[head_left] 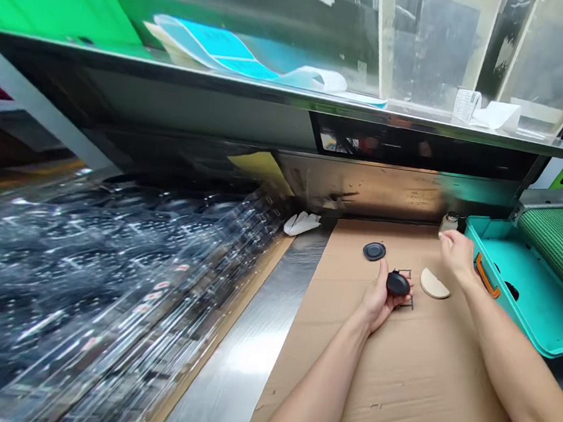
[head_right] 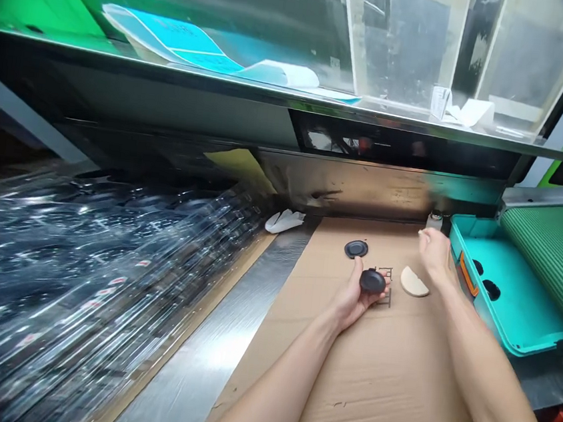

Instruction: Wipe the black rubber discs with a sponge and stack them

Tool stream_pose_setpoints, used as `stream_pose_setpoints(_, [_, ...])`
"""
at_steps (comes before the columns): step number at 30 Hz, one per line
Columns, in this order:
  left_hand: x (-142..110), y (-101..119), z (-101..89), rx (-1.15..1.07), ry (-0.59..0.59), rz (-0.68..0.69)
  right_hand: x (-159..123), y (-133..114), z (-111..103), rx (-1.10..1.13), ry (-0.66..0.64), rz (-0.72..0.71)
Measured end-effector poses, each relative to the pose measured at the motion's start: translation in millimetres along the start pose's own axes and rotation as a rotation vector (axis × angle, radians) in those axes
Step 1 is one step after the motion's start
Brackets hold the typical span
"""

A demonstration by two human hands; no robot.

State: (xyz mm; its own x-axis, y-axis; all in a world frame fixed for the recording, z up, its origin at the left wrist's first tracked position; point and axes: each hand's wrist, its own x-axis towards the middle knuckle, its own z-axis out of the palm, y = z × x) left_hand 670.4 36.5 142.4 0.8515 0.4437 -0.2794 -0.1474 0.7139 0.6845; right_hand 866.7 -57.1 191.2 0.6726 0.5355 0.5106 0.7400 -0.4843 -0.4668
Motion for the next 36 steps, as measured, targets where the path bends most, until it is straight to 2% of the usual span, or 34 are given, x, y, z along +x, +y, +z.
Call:
stream_pose_setpoints(4, [0.8, -2.6, -1.0, 0.007, -0.059, 0.018, 79.2, 25.0, -17.6, -0.304, -0.044, 0.078])
stream_pose_setpoints(7, [2.2, -3.4, -1.8, 0.0, -0.066, 0.023, 109.9, 38.2, -21.9, -0.414, -0.118, 0.075])
stream_pose_setpoints(12, [3.0, -1.9, 0.0, 0.005, -0.066, 0.017, 125.8, 49.7, -20.4, -0.469, -0.248, -0.002])
stream_pose_setpoints(18, [2.5, -1.0, 1.2, -0.008, -0.058, 0.017, 138.0, 48.5, -24.3, -0.472, -0.388, -0.068])
stream_pose_setpoints(26, [5.3, -0.1, -1.6, -0.058, -0.076, 0.01, 139.1, 32.0, -35.7, -0.43, -0.358, -0.028])
stream_pose_setpoints(29, [5.8, 2.5, -3.7, -0.12, -0.093, -0.015, 129.5, 17.0, -41.1, -0.365, -0.249, 0.003])
stream_pose_setpoints(31, [5.9, 4.0, -4.7, -0.136, -0.085, -0.024, 106.9, 1.2, -39.4, -0.183, -0.174, 0.002])
stream_pose_setpoints(33, [5.9, 4.3, -5.3, -0.122, -0.068, -0.02, 69.2, -18.1, -33.1, 0.061, -0.184, -0.055])
stream_pose_setpoints(35, [5.7, 3.2, -5.5, -0.099, -0.061, -0.013, 22.6, -37.3, -24.8, 0.133, -0.289, -0.204])
stream_pose_setpoints(36, [5.5, 2.1, -5.3, -0.087, -0.062, -0.01, -0.7, -45.5, -20.6, 0.139, -0.3, -0.262])
